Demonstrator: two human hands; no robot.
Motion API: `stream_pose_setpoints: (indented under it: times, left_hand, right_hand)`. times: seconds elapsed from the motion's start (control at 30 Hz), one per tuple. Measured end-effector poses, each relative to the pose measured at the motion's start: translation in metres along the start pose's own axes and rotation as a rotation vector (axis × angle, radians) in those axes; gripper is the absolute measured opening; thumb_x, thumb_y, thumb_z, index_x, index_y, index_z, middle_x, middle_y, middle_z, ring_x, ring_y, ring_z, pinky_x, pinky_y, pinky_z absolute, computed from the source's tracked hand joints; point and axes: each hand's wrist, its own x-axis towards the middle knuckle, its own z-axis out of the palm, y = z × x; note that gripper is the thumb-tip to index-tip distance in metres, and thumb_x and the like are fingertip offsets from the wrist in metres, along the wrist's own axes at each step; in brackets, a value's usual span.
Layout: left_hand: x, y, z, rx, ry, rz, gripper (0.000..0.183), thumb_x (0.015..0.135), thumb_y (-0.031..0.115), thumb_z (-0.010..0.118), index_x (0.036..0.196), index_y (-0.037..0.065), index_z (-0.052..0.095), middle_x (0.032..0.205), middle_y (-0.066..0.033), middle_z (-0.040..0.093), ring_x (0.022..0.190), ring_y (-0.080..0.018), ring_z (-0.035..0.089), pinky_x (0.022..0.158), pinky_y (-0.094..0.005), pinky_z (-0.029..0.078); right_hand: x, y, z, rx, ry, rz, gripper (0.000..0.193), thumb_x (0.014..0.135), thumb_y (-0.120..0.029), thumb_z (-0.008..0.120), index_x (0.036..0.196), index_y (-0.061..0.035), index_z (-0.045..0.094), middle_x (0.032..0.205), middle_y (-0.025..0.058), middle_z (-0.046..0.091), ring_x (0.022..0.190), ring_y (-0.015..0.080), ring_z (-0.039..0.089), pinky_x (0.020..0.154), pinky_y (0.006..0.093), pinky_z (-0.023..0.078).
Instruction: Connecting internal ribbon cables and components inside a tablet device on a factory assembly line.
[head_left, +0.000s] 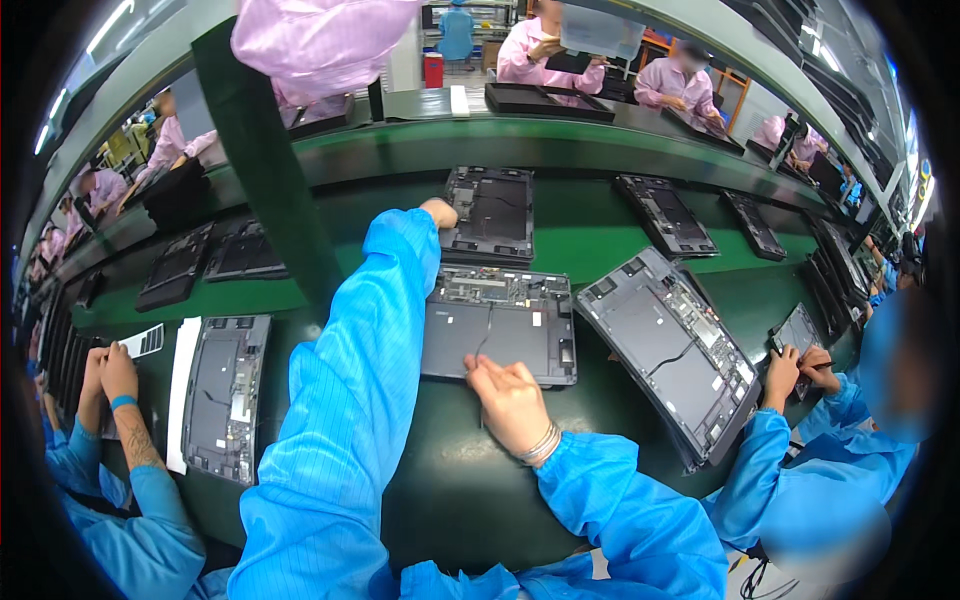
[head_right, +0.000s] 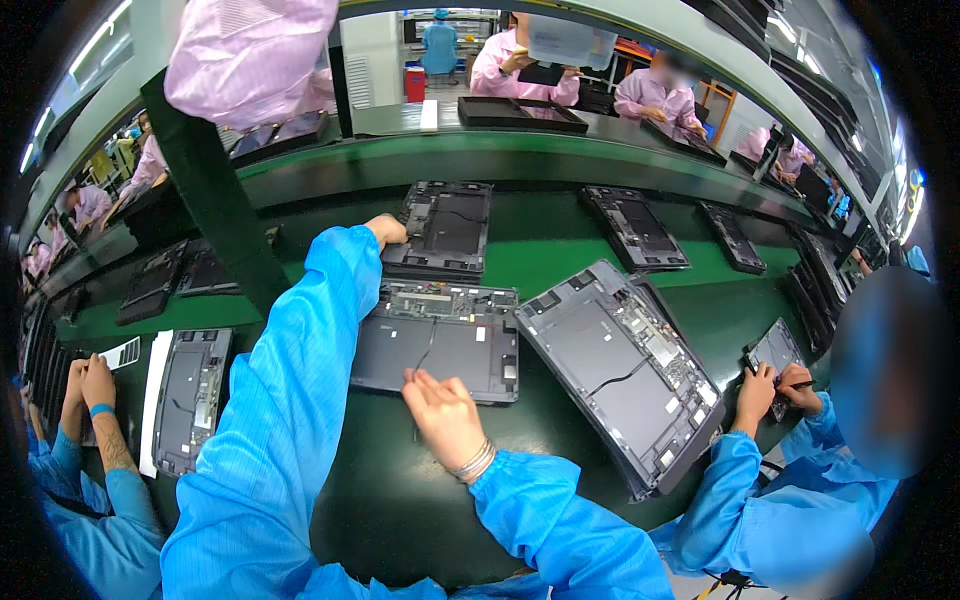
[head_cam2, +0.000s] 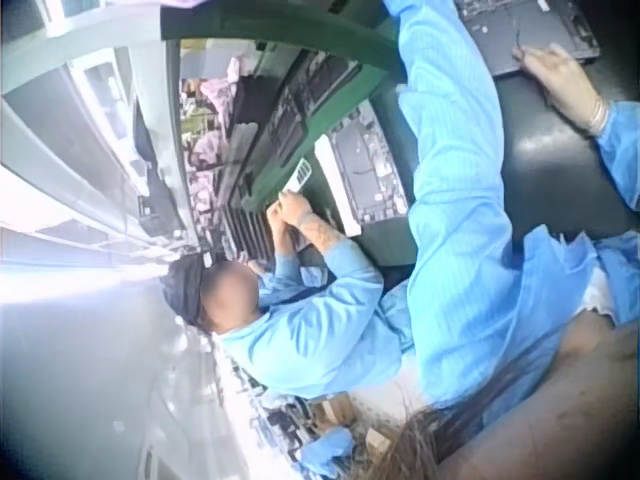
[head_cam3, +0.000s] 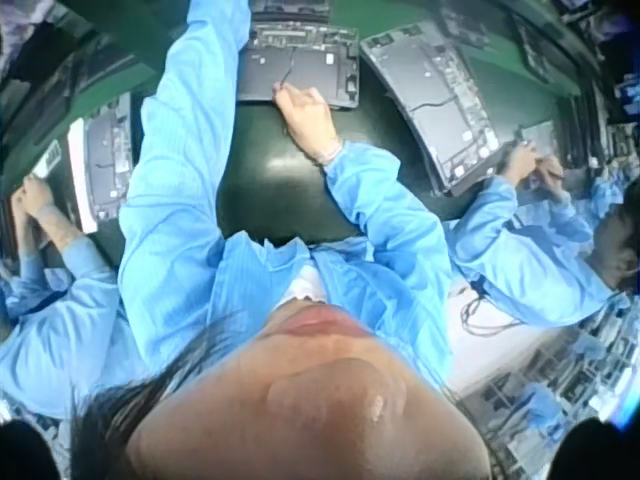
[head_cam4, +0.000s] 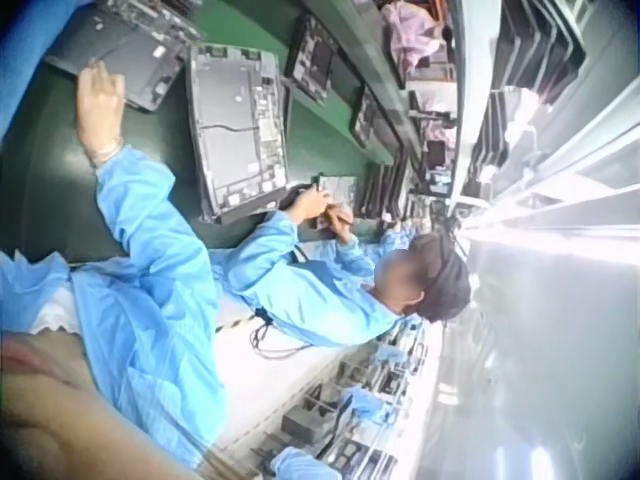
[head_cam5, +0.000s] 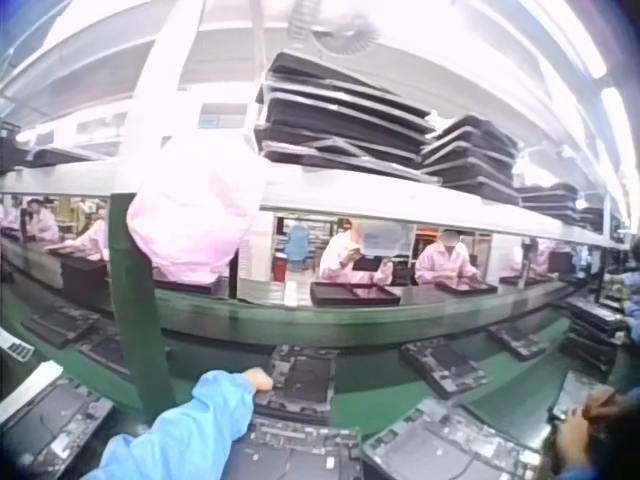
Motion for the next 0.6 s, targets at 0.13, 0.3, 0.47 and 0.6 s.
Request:
stream_pose_setpoints:
  times: [0.13, 0.3, 0.47, 0.6]
  left_hand:
    - [-0.085, 0.097, 0.032, -0.455, -0.221, 0.098, 0.041, 0.085, 0.001, 0.064, 0.125, 0.005, 0.058, 0.119, -0.0092, 0.065, 0.106, -0.0292, 0.063, 0.087, -0.046, 0.052]
    - [-0.115, 0.16, 0.069, -0.744, -0.314, 0.184, 0.048, 0.082, -0.01, 0.065, 0.128, 0.001, 0.054, 0.119, -0.0122, 0.063, 0.104, -0.0274, 0.064, 0.085, -0.0419, 0.057]
    - [-0.136, 0.251, 0.121, -0.607, -0.51, 0.266, 0.059, 0.082, 0.001, 0.071, 0.137, 0.001, 0.047, 0.125, -0.0092, 0.061, 0.109, -0.023, 0.062, 0.09, -0.0353, 0.053]
    - [-0.112, 0.294, 0.173, -0.647, -0.503, 0.425, 0.064, 0.083, 0.007, 0.073, 0.137, -0.004, 0.043, 0.125, -0.0125, 0.06, 0.103, -0.0248, 0.065, 0.091, -0.0338, 0.053]
  right_hand:
    - [-0.011, 0.014, -0.008, 0.003, 0.001, 0.023, 0.027, 0.077, 0.004, 0.055, 0.103, -0.0016, 0.06, 0.107, 0.0138, 0.069, 0.107, 0.0213, 0.066, 0.079, 0.0325, 0.047]
    - [-0.012, 0.01, -0.005, 0.029, -0.033, -0.026, 0.022, 0.079, -0.007, 0.055, 0.099, 0.0013, 0.059, 0.116, 0.0176, 0.065, 0.111, 0.023, 0.062, 0.083, 0.0334, 0.046]
    - [-0.024, 0.015, 0.0, 0.111, -0.075, 0.038, 0.021, 0.074, -0.009, 0.057, 0.09, 0.0016, 0.064, 0.093, 0.0151, 0.065, 0.094, 0.0259, 0.063, 0.088, 0.0378, 0.046]
    - [-0.034, 0.01, 0.014, 0.132, -0.001, 0.051, 0.023, 0.074, -0.009, 0.058, 0.093, -0.0008, 0.068, 0.096, 0.0141, 0.068, 0.095, 0.0277, 0.064, 0.098, 0.0403, 0.045]
